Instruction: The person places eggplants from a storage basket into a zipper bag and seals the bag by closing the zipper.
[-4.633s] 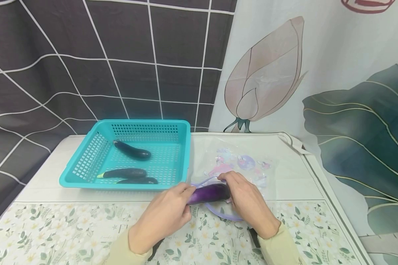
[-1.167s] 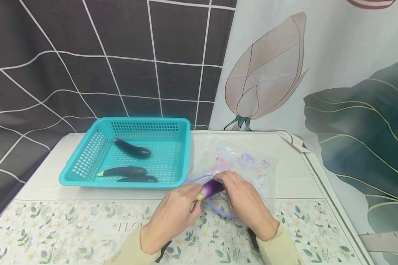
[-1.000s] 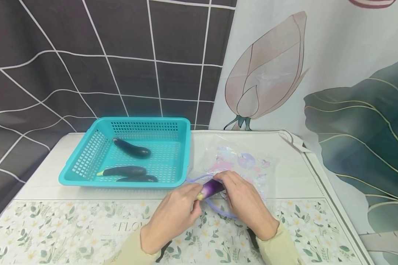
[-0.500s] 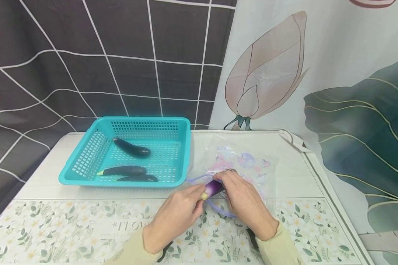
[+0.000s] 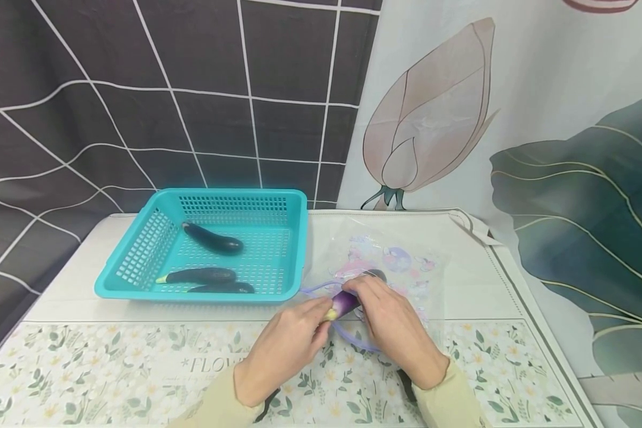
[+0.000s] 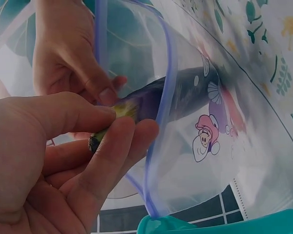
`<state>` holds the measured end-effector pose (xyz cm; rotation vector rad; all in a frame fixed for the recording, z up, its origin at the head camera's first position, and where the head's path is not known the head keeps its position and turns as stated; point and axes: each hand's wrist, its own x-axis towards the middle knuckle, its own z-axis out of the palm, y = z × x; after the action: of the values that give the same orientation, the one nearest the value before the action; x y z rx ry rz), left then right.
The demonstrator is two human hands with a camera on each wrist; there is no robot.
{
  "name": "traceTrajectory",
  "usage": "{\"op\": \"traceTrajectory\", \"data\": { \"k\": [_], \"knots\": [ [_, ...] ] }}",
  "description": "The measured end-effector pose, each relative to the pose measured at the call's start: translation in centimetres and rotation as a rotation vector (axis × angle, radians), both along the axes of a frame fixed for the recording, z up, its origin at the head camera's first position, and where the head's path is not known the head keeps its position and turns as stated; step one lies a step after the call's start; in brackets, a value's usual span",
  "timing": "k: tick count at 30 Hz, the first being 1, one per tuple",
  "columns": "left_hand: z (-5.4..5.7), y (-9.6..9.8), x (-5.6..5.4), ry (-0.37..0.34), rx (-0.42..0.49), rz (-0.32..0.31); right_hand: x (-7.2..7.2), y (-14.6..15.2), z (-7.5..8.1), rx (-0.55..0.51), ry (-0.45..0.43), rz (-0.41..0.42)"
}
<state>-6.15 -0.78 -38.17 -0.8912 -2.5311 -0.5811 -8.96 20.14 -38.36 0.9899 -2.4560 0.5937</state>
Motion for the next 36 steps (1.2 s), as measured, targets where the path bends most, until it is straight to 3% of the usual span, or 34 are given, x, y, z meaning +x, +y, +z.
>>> {"op": "traceTrajectory", "data": {
  "k": [12,31,36],
  "knots": [
    [-0.3,0.1,-0.3,-0.002,0.031,0.016,0.1,-0.1,0.1,0.002,0.019,-0.003],
    [-0.6,0.5,-1.1,0.106,0.035,0.074,0.2,-0.3,0.2,0.000,0.028,0.005],
    [-0.6,0.7,-1.3,0.104,0.032,0.068,0.2,-0.3,0.2,-0.001,0.027,0.005]
  ]
}}
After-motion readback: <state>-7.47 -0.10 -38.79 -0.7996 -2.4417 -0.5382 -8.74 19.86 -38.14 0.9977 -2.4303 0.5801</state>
